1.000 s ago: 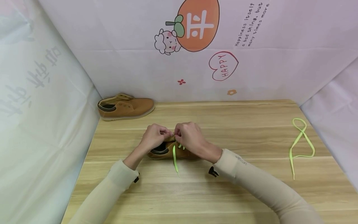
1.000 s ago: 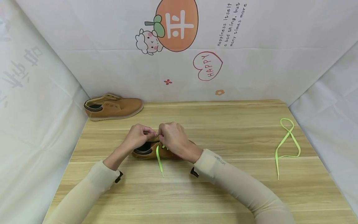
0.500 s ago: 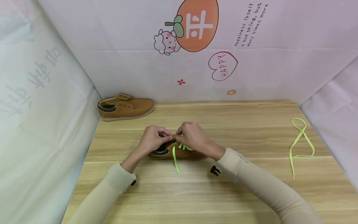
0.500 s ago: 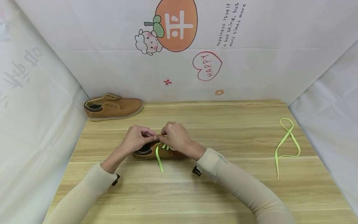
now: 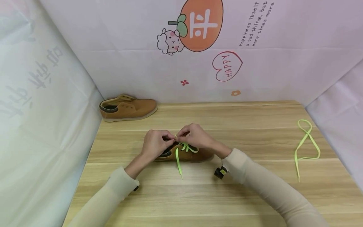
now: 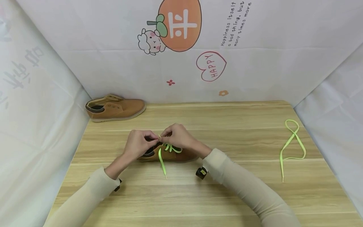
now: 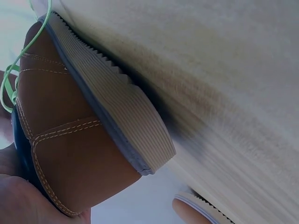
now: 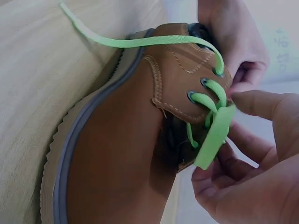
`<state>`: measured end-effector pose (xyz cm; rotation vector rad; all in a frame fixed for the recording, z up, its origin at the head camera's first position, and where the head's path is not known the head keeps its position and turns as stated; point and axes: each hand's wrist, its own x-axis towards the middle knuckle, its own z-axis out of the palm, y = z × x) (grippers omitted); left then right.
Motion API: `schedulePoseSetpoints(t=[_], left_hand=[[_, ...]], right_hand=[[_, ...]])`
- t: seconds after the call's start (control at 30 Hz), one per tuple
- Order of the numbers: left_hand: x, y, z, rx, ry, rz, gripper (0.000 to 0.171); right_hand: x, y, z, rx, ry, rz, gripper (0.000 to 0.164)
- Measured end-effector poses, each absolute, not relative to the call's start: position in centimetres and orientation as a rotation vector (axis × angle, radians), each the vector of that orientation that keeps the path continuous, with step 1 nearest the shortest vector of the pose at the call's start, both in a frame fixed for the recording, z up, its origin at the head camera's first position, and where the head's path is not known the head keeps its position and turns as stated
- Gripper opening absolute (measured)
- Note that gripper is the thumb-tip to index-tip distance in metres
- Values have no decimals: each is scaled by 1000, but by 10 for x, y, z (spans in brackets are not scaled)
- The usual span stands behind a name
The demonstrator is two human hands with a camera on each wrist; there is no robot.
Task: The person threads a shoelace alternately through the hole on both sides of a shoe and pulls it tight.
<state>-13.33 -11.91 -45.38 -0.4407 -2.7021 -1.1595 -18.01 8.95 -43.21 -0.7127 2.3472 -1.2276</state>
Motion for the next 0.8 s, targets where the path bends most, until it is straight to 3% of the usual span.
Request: schedulePoseSetpoints(t=[0.17,0.8], left_hand=[[-133,-120,-456,-459,-2671,-1141,4],[-131,-121,-459,-541,-2635,-1084,4]], right_hand=[[-184,91,-433,-630,2269,-1294,19],[-186,83,-422,-495,2241,-1578,19]])
